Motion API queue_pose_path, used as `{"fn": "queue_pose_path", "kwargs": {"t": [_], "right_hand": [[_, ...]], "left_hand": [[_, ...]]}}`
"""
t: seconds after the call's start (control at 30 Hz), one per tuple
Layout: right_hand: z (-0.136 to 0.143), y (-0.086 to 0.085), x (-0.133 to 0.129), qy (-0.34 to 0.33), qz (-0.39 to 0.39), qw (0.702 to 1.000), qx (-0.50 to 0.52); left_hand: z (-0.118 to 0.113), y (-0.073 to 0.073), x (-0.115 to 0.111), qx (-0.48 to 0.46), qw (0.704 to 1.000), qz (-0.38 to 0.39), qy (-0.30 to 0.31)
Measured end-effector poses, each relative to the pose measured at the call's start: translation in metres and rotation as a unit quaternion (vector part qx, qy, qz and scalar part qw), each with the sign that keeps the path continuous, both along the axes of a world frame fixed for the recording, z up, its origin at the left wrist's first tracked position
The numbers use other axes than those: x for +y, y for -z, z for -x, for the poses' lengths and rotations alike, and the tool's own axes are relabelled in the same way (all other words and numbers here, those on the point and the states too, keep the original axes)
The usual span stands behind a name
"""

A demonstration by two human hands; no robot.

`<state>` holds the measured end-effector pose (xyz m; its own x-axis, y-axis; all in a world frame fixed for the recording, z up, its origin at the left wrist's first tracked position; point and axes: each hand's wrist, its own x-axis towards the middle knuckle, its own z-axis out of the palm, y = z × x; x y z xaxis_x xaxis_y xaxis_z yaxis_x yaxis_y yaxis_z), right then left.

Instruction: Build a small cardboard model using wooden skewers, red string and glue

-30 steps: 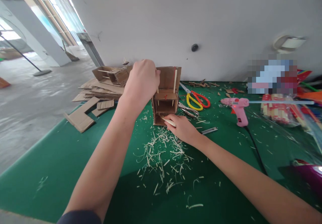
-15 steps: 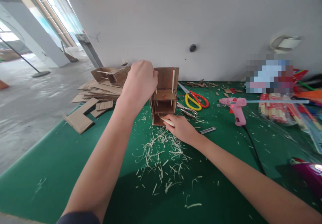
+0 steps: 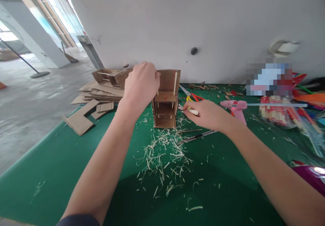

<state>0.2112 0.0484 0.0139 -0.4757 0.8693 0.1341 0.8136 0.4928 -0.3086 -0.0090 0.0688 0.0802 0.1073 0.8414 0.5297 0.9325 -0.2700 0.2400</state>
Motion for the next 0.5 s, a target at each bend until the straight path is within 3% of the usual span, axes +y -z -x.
{"fn": "queue_pose_path", "kwargs": {"t": [0.1, 0.23, 0.4, 0.5], "right_hand": [[-0.004, -0.006, 0.0, -0.004, 0.062, 0.991, -0.117], [-0.001, -0.002, -0.007, -0.013, 0.144, 0.975, -0.169], [0.009, 0.007, -0.009, -0.015, 0.131, 0.969, -0.21], [0.012, -0.005, -0.019, 0.021, 0.125, 0.962, -0.241]], "left_hand": [[-0.002, 0.0, 0.0, -0.016, 1.0, -0.018, 0.008], [-0.007, 0.0, 0.002, -0.113, 0.99, -0.057, 0.055], [-0.013, -0.004, -0.001, -0.226, 0.956, -0.151, 0.11], [-0.012, -0.01, -0.006, -0.283, 0.93, -0.205, 0.116]]}}
